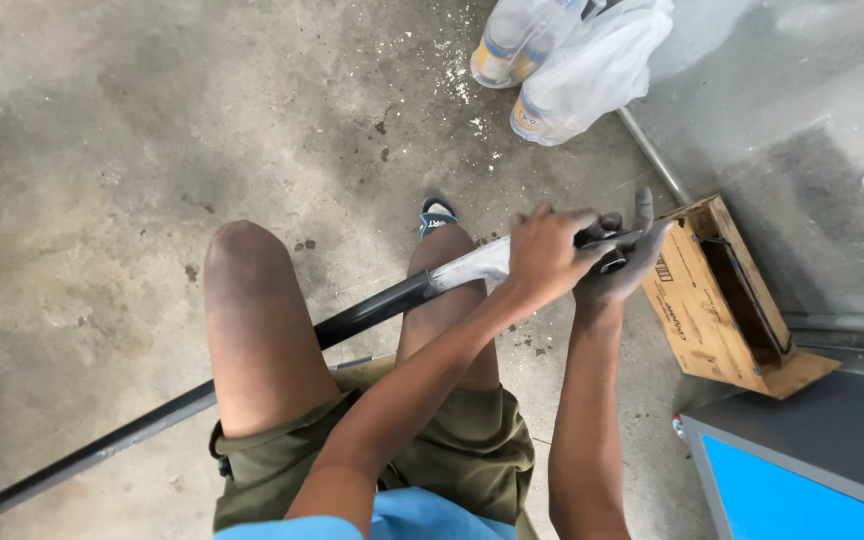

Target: The person sits and scrubs a small metal part with a dark abrasive pad, repeatedly rubbing its surfaces and edges. The part is rotated and flipped to access different sides while the person continues scrubbing.

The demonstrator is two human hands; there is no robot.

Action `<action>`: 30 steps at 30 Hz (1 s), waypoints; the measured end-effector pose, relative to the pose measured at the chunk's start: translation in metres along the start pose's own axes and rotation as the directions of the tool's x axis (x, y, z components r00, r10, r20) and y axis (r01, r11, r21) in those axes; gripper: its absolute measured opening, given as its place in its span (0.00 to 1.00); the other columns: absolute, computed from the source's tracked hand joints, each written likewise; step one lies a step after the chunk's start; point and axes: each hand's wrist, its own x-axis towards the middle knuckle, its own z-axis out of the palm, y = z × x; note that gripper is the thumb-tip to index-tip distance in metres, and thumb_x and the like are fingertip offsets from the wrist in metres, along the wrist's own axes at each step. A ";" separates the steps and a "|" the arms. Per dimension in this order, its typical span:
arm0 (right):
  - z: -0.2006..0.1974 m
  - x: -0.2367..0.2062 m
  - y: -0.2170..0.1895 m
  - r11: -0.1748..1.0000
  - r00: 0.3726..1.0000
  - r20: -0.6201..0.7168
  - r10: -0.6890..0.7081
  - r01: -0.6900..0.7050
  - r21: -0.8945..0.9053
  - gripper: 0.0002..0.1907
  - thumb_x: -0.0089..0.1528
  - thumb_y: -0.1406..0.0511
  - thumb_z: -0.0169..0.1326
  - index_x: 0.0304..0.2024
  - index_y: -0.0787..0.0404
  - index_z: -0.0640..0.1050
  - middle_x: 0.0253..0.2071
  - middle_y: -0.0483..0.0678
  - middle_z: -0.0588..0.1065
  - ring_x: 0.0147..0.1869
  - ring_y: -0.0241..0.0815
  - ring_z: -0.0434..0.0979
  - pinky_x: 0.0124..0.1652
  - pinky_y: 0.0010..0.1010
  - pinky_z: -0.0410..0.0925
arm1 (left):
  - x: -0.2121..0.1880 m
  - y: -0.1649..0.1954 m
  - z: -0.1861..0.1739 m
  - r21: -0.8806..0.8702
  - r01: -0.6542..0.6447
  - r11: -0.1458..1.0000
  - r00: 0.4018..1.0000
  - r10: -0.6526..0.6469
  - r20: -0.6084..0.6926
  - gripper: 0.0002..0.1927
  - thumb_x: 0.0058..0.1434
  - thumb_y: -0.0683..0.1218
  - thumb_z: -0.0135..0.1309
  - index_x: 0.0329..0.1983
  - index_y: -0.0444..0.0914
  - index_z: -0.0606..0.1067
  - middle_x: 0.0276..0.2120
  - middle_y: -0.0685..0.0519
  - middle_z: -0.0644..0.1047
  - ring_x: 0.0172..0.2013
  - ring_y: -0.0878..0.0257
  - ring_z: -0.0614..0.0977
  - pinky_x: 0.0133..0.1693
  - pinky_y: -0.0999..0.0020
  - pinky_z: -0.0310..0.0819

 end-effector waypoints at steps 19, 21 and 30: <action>-0.004 0.002 -0.002 0.998 1.000 0.023 0.005 -0.006 0.056 0.35 0.69 0.42 0.46 0.66 0.60 0.66 0.29 0.50 0.75 0.35 0.47 0.79 0.36 0.36 0.73 | -0.022 -0.010 -0.017 0.027 -0.115 0.993 0.988 0.117 -0.097 0.20 0.58 0.61 0.64 0.46 0.45 0.81 0.44 0.55 0.84 0.44 0.56 0.77 0.48 0.49 0.61; -0.002 -0.001 0.002 0.997 0.999 0.022 -0.046 0.045 0.056 0.35 0.69 0.42 0.47 0.65 0.60 0.67 0.27 0.50 0.75 0.35 0.46 0.79 0.35 0.34 0.73 | -0.056 -0.028 -0.050 0.029 0.109 0.994 0.993 -0.110 0.030 0.15 0.55 0.60 0.65 0.33 0.46 0.83 0.33 0.57 0.84 0.40 0.56 0.77 0.47 0.45 0.59; -0.014 0.005 0.000 0.999 0.999 0.002 -0.032 0.032 0.040 0.32 0.70 0.43 0.46 0.62 0.60 0.67 0.32 0.50 0.75 0.37 0.45 0.77 0.34 0.32 0.71 | -0.001 -0.005 0.019 0.073 -0.036 0.997 0.995 0.042 -0.085 0.19 0.49 0.59 0.67 0.38 0.45 0.82 0.33 0.57 0.83 0.39 0.54 0.78 0.43 0.48 0.60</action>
